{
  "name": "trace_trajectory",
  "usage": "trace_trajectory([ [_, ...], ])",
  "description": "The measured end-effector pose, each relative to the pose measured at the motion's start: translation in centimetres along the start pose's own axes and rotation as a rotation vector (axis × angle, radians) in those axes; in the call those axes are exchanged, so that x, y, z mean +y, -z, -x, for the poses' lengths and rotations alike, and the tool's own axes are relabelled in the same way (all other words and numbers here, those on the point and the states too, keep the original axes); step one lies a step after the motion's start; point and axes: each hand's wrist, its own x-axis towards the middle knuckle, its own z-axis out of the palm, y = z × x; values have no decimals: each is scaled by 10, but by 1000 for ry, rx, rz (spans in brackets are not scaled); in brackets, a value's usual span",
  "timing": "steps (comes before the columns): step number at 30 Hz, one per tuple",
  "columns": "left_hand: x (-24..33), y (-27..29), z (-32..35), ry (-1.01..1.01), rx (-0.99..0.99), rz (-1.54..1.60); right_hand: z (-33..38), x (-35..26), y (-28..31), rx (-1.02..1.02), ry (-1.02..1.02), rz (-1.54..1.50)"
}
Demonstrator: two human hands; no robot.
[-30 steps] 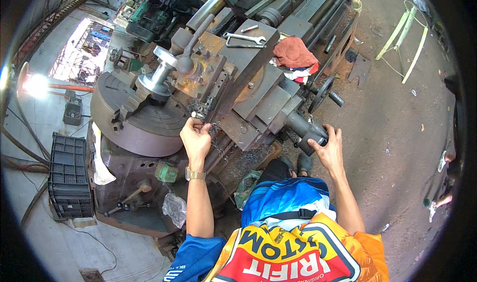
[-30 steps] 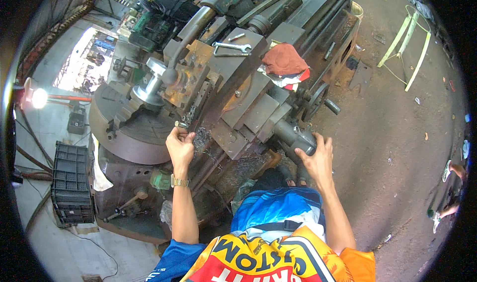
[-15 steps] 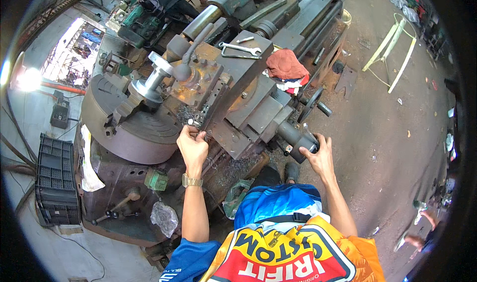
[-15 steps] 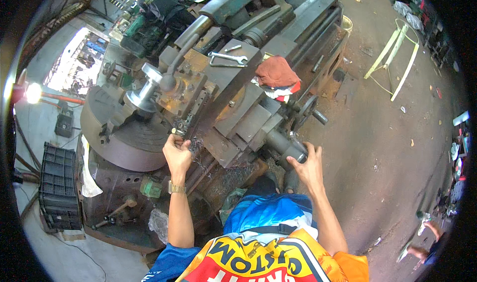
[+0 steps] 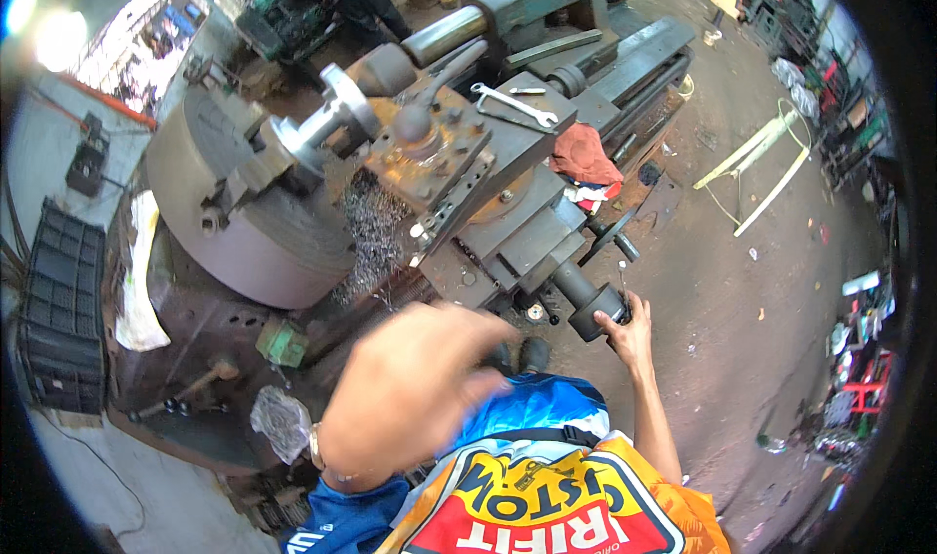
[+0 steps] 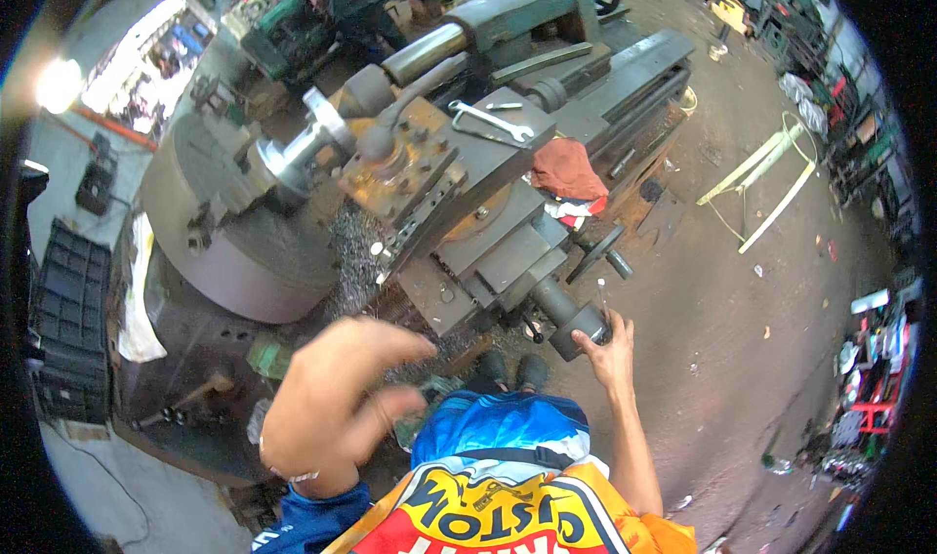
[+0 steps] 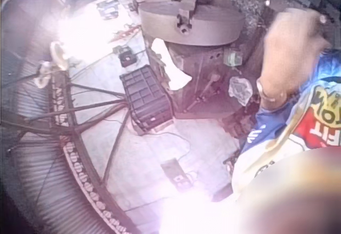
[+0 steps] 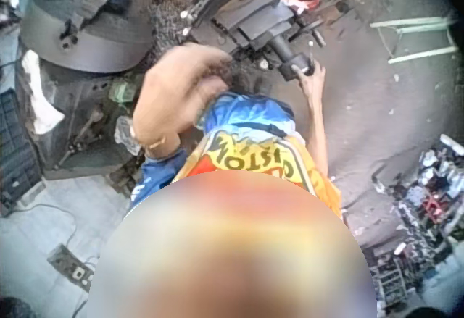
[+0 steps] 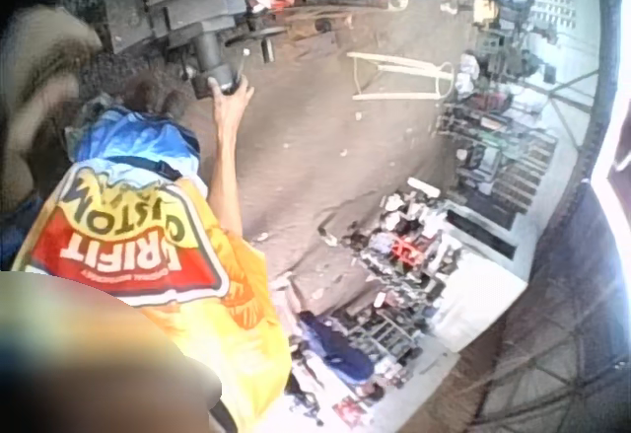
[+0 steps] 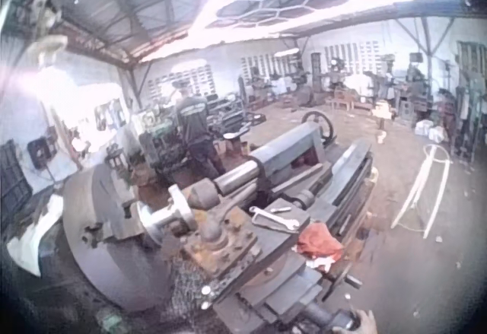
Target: The person operates a metal lathe, adjusting the tool post and tailstock while machining a cylindrical metal workpiece. They measure the workpiece with a caliper, make adjustments, and continue machining. The person also walks around the workshop and interacts with another worker.
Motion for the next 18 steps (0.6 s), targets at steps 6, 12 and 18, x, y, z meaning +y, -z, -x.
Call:
trace_trajectory([
  [6,77,13,-9,-572,-10,285,-3,6,-1,-30,25,113],
  [12,77,29,24,-692,13,-64,-5,14,-6,-7,-29,68],
  [18,59,24,58,-463,245,1,-3,11,-7,-18,-54,-23],
])
